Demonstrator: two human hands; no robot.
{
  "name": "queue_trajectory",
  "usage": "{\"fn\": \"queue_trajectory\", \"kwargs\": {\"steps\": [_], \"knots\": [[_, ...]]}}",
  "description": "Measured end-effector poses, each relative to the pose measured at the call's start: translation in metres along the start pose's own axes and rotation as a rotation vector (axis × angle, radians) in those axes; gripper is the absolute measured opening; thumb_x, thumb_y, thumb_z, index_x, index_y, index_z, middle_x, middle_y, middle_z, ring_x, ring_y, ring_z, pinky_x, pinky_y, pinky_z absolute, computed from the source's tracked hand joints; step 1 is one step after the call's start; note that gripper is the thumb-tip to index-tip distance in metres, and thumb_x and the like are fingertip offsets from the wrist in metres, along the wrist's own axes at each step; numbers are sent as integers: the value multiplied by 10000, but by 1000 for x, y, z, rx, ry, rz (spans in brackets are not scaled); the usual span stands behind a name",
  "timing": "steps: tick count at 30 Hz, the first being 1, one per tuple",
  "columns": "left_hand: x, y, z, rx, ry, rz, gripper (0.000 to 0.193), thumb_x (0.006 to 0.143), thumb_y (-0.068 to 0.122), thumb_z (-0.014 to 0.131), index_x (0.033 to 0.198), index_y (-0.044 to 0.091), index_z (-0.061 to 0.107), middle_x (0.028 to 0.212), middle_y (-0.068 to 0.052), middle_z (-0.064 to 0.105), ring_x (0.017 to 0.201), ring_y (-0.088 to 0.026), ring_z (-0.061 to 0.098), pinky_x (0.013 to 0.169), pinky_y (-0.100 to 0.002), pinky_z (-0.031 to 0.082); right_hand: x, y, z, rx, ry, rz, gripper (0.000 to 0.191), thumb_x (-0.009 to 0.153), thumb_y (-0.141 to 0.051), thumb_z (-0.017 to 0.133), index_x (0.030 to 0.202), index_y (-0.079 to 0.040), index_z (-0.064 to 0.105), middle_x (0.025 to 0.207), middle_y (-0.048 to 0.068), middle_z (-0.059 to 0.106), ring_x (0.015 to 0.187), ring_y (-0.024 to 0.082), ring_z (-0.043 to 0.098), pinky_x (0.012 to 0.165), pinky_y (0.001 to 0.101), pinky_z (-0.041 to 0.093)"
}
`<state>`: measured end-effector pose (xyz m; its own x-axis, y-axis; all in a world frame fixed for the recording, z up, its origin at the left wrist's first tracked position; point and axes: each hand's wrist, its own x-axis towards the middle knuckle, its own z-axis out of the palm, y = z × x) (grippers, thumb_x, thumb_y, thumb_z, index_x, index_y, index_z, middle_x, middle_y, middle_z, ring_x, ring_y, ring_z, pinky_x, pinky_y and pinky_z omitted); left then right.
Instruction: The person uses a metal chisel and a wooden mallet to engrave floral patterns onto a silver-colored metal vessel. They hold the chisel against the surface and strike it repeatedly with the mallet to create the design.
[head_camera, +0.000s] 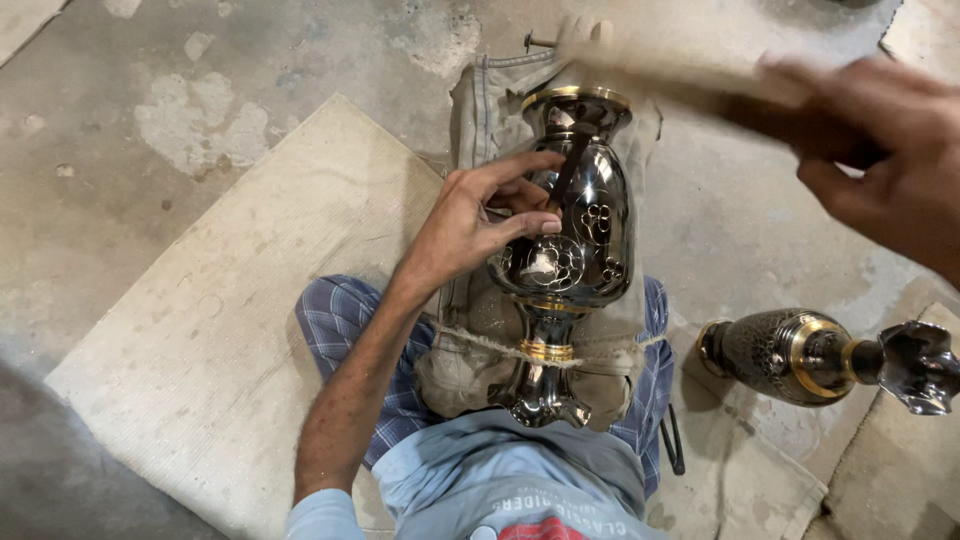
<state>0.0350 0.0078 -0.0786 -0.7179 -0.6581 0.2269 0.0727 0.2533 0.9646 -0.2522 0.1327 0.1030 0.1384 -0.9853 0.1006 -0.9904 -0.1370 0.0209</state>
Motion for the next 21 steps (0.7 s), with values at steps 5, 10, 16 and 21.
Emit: {"fn": "queue_trajectory", "kwargs": {"steps": [5, 10, 16, 21], "knots": [[-2, 2, 2, 18, 38, -28, 592, 853, 226, 835, 1392, 115, 618, 1010, -98, 817, 946, -202, 811, 900, -419, 681, 7, 5, 2, -89, -149, -10, 689, 833, 22, 748, 1496, -107, 609, 1011, 173, 744, 794, 270, 756, 783, 392, 658], [-4, 11, 3, -15, 97, -42, 601, 853, 222, 845, 1393, 104, 611, 992, -104, 814, 926, -197, 808, 862, -404, 700, -2, 12, 18, 19, 38, 90, 429, 938, -70, 771, 1347, -29, 649, 1042, 195, 733, 884, 277, 748, 789, 401, 651], [-13, 10, 9, -396, 466, 26, 529, 978, 142, 788, 1425, 36, 526, 1003, -140, 795, 906, -227, 801, 789, -394, 701, -34, 3, 52, 123, -69, 237, 606, 864, -75, 795, 1433, -39, 589, 1046, 189, 723, 817, 292, 718, 755, 444, 641], [-6, -5, 21, -766, 694, -38, 692, 910, 114, 816, 1476, 42, 425, 1027, -148, 776, 978, -231, 739, 994, -363, 567, -75, -35, 110, 1350, -123, 465, 740, 744, 64, 530, 1475, -39, 480, 1412, 153, 617, 1285, 302, 628, 1038, 473, 564]]}}
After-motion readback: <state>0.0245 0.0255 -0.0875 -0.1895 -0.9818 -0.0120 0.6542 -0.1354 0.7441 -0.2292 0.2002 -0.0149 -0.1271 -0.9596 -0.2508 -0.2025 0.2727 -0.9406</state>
